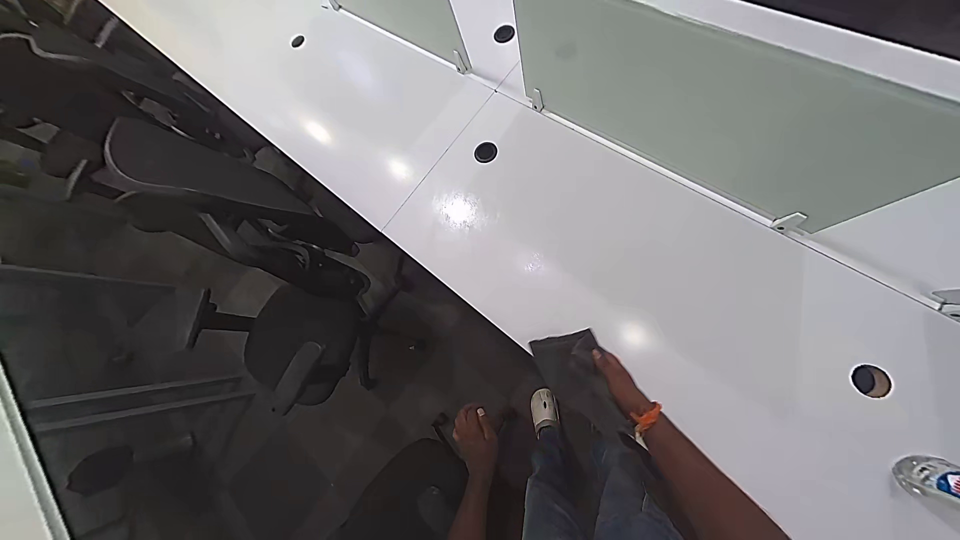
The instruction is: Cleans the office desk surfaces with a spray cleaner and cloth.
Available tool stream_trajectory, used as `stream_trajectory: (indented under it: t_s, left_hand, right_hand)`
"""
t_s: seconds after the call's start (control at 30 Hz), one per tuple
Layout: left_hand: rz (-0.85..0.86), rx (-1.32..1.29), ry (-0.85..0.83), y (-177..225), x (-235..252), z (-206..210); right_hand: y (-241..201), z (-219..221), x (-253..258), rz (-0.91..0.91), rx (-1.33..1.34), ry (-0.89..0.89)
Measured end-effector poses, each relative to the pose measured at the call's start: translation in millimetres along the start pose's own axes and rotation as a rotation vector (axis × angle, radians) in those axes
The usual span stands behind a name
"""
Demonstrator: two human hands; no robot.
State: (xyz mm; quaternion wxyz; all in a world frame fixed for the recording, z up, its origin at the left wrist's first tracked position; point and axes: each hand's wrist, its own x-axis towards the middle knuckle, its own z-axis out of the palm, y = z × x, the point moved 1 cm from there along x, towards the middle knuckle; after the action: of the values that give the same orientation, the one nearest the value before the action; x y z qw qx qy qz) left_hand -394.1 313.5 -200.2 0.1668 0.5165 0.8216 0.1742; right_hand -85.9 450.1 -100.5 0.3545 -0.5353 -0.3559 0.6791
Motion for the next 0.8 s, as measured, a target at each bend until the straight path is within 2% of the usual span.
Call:
stream_trajectory:
  t_s: [0.07,0.17,0.23,0.27,0.37,0.47,0.53,0.63,0.8]
  left_hand:
    - [0.034,0.018,-0.009,6.0,4.2,0.8]
    - [0.095,0.023,-0.068,20.4,4.4,6.8]
    - [0.137,0.008,-0.086,29.9,4.8,10.9]
    - [0.157,0.0,-0.084,33.0,3.9,14.6]
    - [0.208,-0.019,-0.101,39.8,-1.2,25.6]
    - [0.256,0.001,-0.13,48.1,-2.7,34.1]
    - [0.302,0.013,-0.139,53.5,-2.3,39.6]
    - [0.375,0.024,-0.151,66.3,1.1,44.7]
    - [0.524,0.035,-0.174,99.0,24.3,62.5]
  right_hand:
    - [-7.8,-50.4,11.5,0.017,-0.049,0.196]
    - [-5.7,-148.9,42.3,-0.1,-0.185,0.679]
    - [-13.8,-201.3,41.9,-0.184,-0.458,0.875]
    - [-18.2,-214.8,35.8,-0.204,-0.626,0.899]
    - [-9.3,-211.7,21.3,-0.293,-1.057,0.719]
    - [28.1,-167.5,28.8,-0.444,-1.321,0.324]
    - [50.7,-136.2,41.9,-0.497,-1.447,0.15]
    - [62.1,-108.9,67.1,-0.404,-1.477,0.137]
    - [65.3,-99.3,100.5,-0.237,-1.538,0.176]
